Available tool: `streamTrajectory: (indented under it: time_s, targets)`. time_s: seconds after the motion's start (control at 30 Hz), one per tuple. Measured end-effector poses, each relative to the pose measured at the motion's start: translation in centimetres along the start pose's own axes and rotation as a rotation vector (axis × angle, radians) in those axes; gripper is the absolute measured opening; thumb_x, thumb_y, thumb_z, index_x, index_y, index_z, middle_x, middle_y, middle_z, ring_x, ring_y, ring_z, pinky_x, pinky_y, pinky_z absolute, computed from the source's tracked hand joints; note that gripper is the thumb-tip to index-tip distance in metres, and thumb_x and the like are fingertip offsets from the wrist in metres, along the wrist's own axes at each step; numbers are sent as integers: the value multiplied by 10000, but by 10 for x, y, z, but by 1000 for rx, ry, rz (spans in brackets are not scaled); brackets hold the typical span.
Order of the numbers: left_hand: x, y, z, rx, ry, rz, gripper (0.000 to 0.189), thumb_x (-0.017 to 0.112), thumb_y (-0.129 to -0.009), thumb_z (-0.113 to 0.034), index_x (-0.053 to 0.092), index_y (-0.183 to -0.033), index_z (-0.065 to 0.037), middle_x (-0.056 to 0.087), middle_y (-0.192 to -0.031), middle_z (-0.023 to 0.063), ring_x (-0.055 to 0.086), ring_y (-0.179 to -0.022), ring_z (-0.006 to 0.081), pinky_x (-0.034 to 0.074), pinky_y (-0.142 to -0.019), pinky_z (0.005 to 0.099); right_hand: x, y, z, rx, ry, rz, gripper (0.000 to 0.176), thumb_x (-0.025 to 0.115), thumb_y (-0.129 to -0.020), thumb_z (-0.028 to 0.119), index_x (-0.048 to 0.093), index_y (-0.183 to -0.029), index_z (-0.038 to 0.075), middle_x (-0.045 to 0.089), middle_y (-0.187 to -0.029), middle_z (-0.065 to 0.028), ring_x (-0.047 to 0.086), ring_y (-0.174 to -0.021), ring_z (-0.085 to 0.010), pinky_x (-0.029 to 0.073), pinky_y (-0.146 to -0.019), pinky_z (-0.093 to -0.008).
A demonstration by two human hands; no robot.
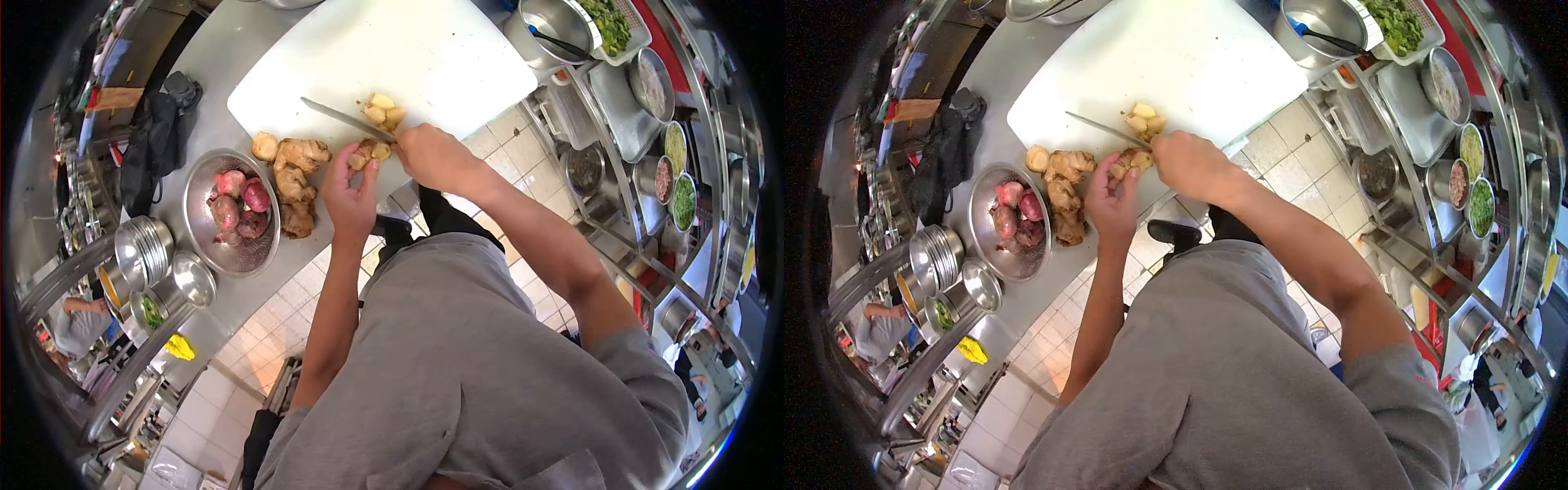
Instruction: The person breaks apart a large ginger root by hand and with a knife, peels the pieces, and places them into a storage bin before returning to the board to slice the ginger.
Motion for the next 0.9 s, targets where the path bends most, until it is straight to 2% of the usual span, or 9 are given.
streamTrajectory:
  time_s: [0.07, 0.13, 0.27, 0.37, 0.47, 0.53, 0.73, 0.83, 0.9]
  targets:
    - [0, 4, -10, 98, -52, -19, 379, 771, -879, -71, 633, -1213, 45, 623, -1142, 147, 650, -1000, 190, 562, -819, 301, 2, -3, -6, -1, -98, -12, 266, 563, -981, 198, 638, -924, -51, 665, -786, -294, 669, -768, -482, 543, -700, -536]
    - [3, 1, -13, 70, -147, -27, 403, 774, -869, -76, 631, -1228, 38, 612, -1148, 152, 638, -1004, 197, 558, -819, 308, -8, -8, -11, -12, -203, -54, 267, 554, -974, 185, 649, -933, -61, 677, -803, -292, 688, -807, -464, 556, -721, -529]
    - [3, -5, -28, 121, -230, -15, 397, 776, -868, -65, 651, -1238, 6, 597, -1163, 123, 630, -979, 168, 541, -779, 284, -25, 7, 3, 58, -102, -45, 267, 556, -982, 197, 653, -930, -46, 677, -816, -298, 682, -791, -472, 547, -710, -540]
    - [-1, -3, -23, 11, -341, 20, 394, 764, -873, -42, 647, -1245, 15, 604, -1168, 114, 620, -990, 163, 548, -789, 282, -31, 26, 10, 37, -64, -16, 249, 551, -975, 183, 652, -937, -41, 679, -817, -296, 681, -774, -475, 548, -702, -542]
    - [-2, 1, -19, 40, -109, -34, 410, 749, -877, 1, 629, -1267, 37, 583, -1232, 124, 621, -1014, 163, 558, -822, 275, -27, 40, 14, 46, -53, 12, 237, 554, -973, 170, 639, -926, -46, 670, -787, -293, 672, -754, -483, 541, -685, -546]
    - [-4, 2, -17, 55, -137, -42, 434, 751, -867, -5, 625, -1279, 48, 587, -1253, 157, 636, -1037, 191, 568, -832, 292, -22, 45, 14, 50, -77, 23, 243, 569, -983, 169, 613, -901, -55, 650, -731, -288, 653, -733, -495, 524, -673, -550]
    - [-10, 8, -4, 66, -94, -57, 471, 752, -867, -6, 608, -1310, 62, 573, -1314, 186, 645, -1067, 210, 572, -855, 302, -4, 30, 14, 62, -152, 82, 228, 574, -964, 142, 627, -881, -65, 654, -768, -304, 664, -779, -488, 531, -713, -544]
    - [-10, 6, -7, 87, -81, -46, 456, 735, -886, -8, 605, -1318, 61, 574, -1324, 189, 645, -1071, 203, 567, -872, 304, 9, 11, 15, 44, -105, 53, 193, 554, -897, 90, 681, -930, -52, 685, -881, -306, 691, -876, -461, 558, -774, -524]
    - [-10, 6, -7, 75, -115, -27, 449, 719, -898, -4, 599, -1326, 61, 582, -1325, 191, 647, -1077, 198, 564, -880, 308, 19, 3, 12, 41, -124, 33, 194, 562, -896, 96, 679, -931, -55, 686, -883, -302, 690, -874, -460, 555, -771, -525]
Point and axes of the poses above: each hand's wrist, its own y-axis away from the middle knuckle, its own x-axis out of the palm, z = x × y, the point moved 10 cm from there along -y, towards the middle knuckle
